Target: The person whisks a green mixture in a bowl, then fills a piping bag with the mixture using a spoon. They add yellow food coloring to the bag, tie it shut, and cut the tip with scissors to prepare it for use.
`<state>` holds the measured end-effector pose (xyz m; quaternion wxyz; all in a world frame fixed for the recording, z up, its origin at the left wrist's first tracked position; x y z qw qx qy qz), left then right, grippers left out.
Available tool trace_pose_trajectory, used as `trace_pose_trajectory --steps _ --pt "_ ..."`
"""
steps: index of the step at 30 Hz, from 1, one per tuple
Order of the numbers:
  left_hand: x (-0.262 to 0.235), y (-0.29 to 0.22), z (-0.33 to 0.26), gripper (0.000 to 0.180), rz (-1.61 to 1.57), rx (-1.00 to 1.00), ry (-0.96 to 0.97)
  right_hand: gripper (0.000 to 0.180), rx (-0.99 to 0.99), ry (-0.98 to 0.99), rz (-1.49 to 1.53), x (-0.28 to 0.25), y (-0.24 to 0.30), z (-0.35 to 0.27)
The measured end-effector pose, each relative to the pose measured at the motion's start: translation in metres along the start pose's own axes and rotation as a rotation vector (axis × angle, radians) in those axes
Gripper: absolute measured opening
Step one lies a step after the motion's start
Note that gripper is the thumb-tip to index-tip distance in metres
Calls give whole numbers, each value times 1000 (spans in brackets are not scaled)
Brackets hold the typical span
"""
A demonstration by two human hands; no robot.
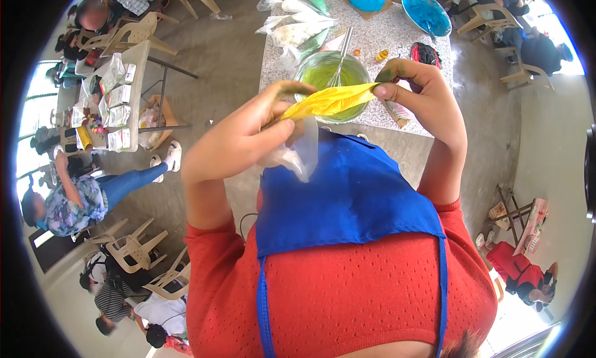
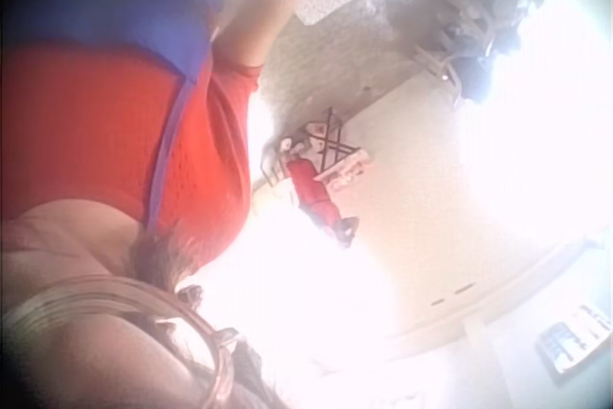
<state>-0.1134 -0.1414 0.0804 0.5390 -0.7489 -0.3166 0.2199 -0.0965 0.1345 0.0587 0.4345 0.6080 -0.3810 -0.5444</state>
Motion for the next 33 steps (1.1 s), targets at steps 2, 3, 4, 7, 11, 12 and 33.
trace_pose_trajectory --steps 2,3,4,7,11,12,33 --pt "-4 0 4 57 15 36 9 33 -143 -20 -141 0 1 1" --pt "-3 -2 5 61 14 46 -10 37 -259 -61 -237 4 5 1" --pt "0 -4 7 65 13 56 -28 41 -375 -103 -333 9 8 1" --pt "4 -11 13 72 6 56 -24 51 -595 -163 -380 27 32 1" --pt "6 -13 18 72 5 98 -24 44 -712 -174 -444 57 43 0" --pt "4 -11 20 72 -10 89 -14 43 -721 -192 -465 62 38 1" --pt "0 -1 4 65 105 -29 -58 14 -765 -407 -700 81 -8 -7"
Point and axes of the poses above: each hand's wrist, its own z-axis towards the middle knuckle, its own x-axis out of the palm, y = z × x, the point moved 1 cm from there along z, towards the middle knuckle, and after that the axes turned 6 degrees about -y, right-handed, at the moved point
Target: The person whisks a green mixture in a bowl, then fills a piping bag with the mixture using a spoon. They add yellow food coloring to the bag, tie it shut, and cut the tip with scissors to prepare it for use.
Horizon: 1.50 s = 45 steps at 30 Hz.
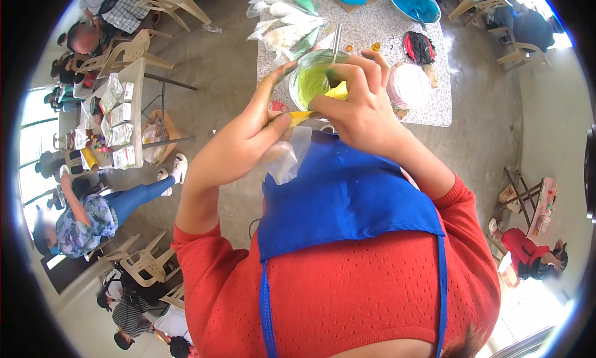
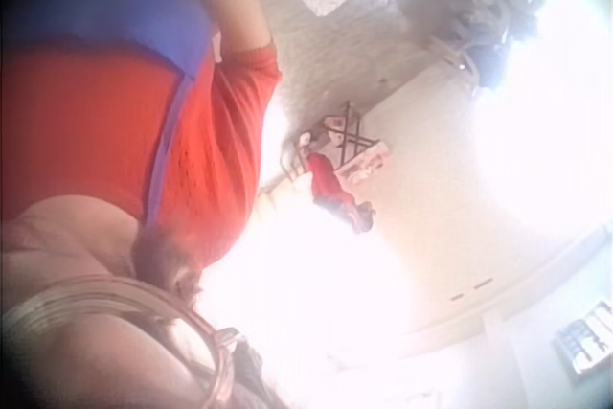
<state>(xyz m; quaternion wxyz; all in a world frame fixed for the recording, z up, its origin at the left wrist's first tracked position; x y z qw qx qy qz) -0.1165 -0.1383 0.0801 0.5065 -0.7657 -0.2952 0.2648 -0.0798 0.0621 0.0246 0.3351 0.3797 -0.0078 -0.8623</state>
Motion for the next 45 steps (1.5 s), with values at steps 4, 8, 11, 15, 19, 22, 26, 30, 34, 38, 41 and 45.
trace_pose_trajectory --steps 4,8,11,15,19,22,26,30,34,38,41,45 --pt "-1 0 -4 65 28 -25 54 18 -8 47 11 -8 -6 -8" --pt "2 0 -7 65 46 6 58 20 -30 76 6 -15 -10 -14" --pt "3 -1 -7 64 60 -1 68 23 -50 96 -2 -18 -13 -15" --pt "5 0 -4 60 67 39 63 22 8 91 0 -17 -15 -19" --pt "-2 19 13 48 168 16 27 23 58 35 -107 -3 -19 -19" --pt "-6 36 29 39 241 -3 82 25 104 8 -149 7 -21 -25" --pt "-3 65 56 31 178 -35 211 25 175 46 -144 23 -22 -42" --pt "14 82 81 32 149 -115 96 25 215 107 -138 36 -27 -53" --pt "2 100 95 32 170 -89 29 25 376 97 -157 33 -49 -44" --pt "-15 103 93 29 -89 -177 -115 26 530 94 -235 34 -135 -50" --pt "-20 107 92 28 -252 -191 -215 21 536 307 -271 67 -217 -64" --pt "-16 96 95 27 -337 -205 -338 18 500 615 -324 123 -293 -66"
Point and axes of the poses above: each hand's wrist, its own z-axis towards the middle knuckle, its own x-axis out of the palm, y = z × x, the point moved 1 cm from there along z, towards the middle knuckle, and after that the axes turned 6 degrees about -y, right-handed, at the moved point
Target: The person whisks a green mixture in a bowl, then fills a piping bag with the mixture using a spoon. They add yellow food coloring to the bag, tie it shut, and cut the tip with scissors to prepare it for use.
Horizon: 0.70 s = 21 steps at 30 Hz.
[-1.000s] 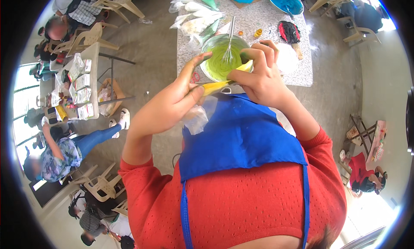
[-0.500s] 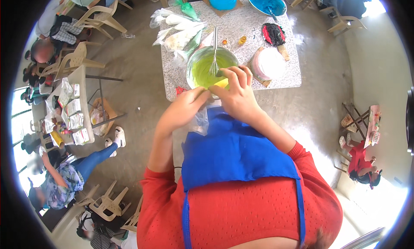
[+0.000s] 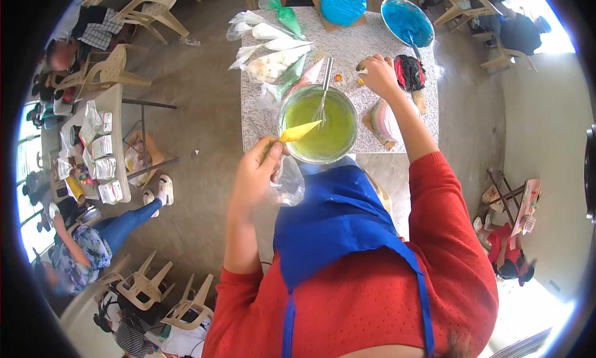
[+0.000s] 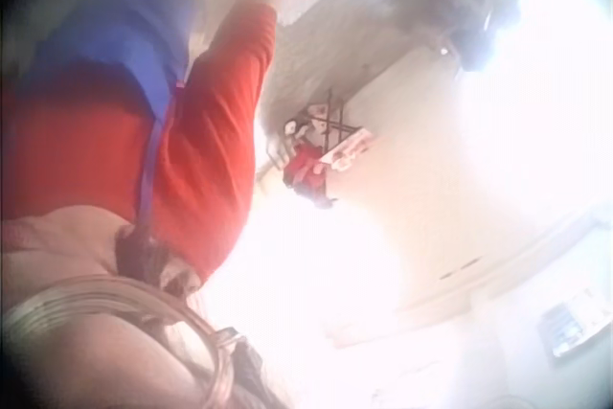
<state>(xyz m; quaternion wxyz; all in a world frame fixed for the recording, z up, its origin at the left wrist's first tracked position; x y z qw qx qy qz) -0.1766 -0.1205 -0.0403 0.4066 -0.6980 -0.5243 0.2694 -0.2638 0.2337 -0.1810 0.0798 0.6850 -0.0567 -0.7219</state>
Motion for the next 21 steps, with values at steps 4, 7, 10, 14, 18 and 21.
trace_pose_trajectory --steps 4,7,10,14,18,21 --pt "2 3 9 25 -170 -35 -83 20 -85 323 -216 44 -2 39" --pt "5 4 19 25 -385 -90 -101 25 -140 416 -289 84 -10 51" --pt "8 0 25 24 -559 -119 -157 26 -176 415 -265 103 -7 60" --pt "10 10 29 24 -645 -125 -266 29 -166 527 -239 122 -4 69" --pt "16 16 28 24 -673 -156 -313 27 -209 556 -258 140 -9 69" --pt "21 22 33 24 -667 -171 -328 23 -273 487 -240 141 -14 68"
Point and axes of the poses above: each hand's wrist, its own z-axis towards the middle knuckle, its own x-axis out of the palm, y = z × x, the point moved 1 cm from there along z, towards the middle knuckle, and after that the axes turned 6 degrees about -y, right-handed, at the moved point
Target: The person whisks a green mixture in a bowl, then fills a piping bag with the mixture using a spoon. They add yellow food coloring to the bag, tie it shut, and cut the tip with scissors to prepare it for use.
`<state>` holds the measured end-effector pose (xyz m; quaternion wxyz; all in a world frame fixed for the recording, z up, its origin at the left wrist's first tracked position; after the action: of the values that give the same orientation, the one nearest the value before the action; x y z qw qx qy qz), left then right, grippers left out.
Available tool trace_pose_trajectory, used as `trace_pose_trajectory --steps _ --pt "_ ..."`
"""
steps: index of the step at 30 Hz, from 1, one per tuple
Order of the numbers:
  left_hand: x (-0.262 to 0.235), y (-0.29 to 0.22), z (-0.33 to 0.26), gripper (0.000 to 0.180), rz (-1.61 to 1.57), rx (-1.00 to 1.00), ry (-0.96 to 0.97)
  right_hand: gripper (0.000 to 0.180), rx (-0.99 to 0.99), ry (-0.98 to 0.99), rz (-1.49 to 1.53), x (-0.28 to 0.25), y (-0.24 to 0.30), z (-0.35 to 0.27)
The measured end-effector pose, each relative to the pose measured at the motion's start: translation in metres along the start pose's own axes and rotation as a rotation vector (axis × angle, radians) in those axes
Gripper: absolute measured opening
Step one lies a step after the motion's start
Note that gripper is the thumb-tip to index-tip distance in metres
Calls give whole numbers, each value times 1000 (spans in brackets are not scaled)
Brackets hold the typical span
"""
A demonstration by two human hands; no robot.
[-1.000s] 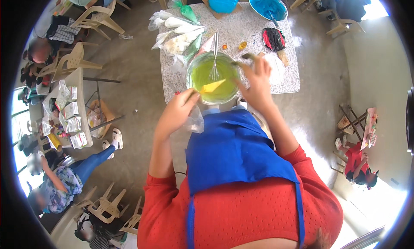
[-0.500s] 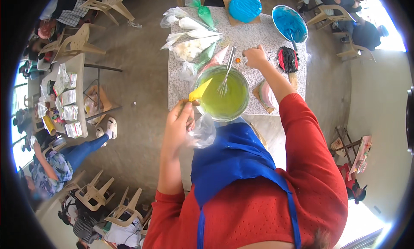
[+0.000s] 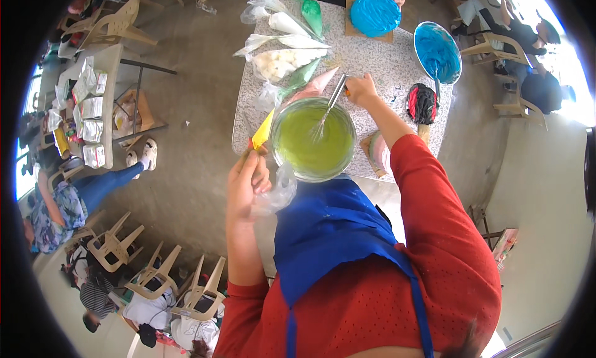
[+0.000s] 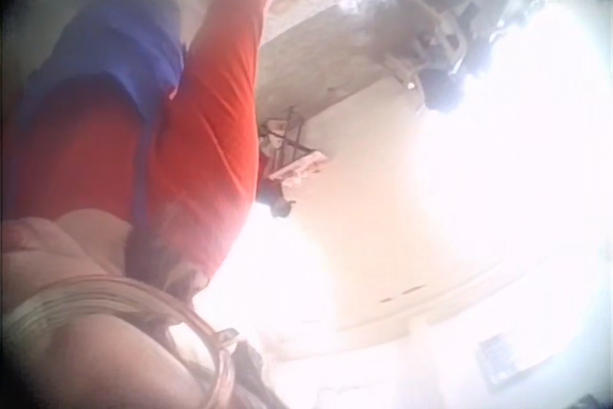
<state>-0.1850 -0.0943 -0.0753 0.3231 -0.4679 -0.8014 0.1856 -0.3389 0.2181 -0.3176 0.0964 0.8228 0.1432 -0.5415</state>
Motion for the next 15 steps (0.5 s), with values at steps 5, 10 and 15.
trace_pose_trajectory --steps 5,10,15 --pt "9 9 4 24 -29 -8 -19 30 -77 -192 237 -64 -19 -30" --pt "24 19 8 25 -42 -15 -2 36 -165 -288 412 -81 -63 -79" --pt "41 28 7 25 -34 -16 39 30 -178 -324 657 -56 -92 -109"
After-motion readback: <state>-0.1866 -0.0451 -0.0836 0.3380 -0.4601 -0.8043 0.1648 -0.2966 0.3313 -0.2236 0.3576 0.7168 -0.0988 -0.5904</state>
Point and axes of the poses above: each hand's wrist, its own z-axis towards the middle knuckle, its own x-axis out of the palm, y = z × x, the point moved 1 cm from there along z, towards the middle knuckle, and after that the axes turned 6 degrees about -y, right-handed, at the moved point
